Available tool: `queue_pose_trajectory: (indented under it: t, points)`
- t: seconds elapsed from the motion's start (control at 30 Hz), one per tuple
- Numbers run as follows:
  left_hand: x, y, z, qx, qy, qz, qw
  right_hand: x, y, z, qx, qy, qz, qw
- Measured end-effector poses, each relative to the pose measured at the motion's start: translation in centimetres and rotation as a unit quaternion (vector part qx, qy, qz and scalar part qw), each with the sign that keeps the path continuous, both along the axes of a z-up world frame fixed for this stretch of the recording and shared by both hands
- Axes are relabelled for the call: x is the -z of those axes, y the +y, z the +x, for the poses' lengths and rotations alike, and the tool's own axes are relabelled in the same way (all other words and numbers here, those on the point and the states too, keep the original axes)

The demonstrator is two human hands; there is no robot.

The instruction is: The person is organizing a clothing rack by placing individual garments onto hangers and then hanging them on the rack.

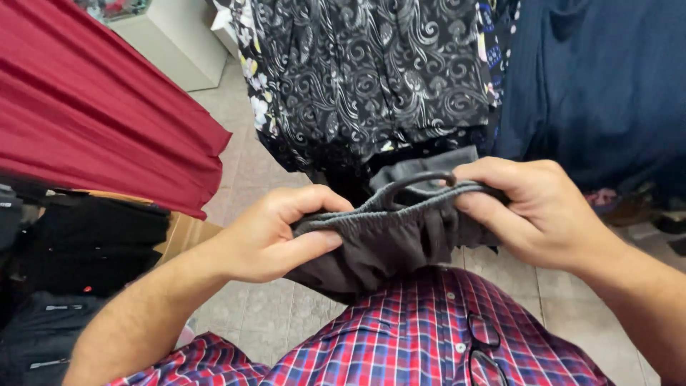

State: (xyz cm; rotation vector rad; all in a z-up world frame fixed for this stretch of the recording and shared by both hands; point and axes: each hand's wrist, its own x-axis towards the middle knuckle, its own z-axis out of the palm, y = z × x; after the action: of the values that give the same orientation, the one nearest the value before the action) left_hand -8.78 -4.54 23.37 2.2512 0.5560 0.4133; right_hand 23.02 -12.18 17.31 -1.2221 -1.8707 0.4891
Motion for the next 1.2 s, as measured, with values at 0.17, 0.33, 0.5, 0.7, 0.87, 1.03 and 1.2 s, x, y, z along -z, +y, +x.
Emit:
queue_pose_trajectory:
  t: [0.17,0.33,0.5,0.7,0.87,1.03,1.2]
  points:
    - [6.2,2.7,0.5,0.106,0.060,-0.181,0.976,5.3,0.1,-1.7,-0.018,0.008,-0.246,0.969]
    - [12.1,4.7,1.7,0.115,0.001,-0.351,0.929,5.5,-0.2,-5.2,0.041,0.000,-0.369,0.929]
    - [18.5,4.3,1.8,0.106,-0.044,-0.410,0.905,7.0,0.2,-7.8,0.081,-0.049,-0.425,0.900]
    - [20.4,4.4,0.1,0.049,-0.045,-0.356,0.932,10.4,0.9,-10.0,0.066,-0.018,-0.450,0.890]
    - [23.8,5.3,-2.7,0.080,-0.089,-0.323,0.939,13.8,0.8,-11.7,0.054,0.177,-0.502,0.845]
    - [24.0,5.7,-3.9,0.088,-0.101,-0.334,0.933,14.4,1.1,-13.4,0.047,0.272,-0.480,0.833]
    - [25.8,6.3,-5.2,0.091,-0.108,-0.337,0.931,16.5,1.6,-15.0,0.111,0.119,-0.365,0.916]
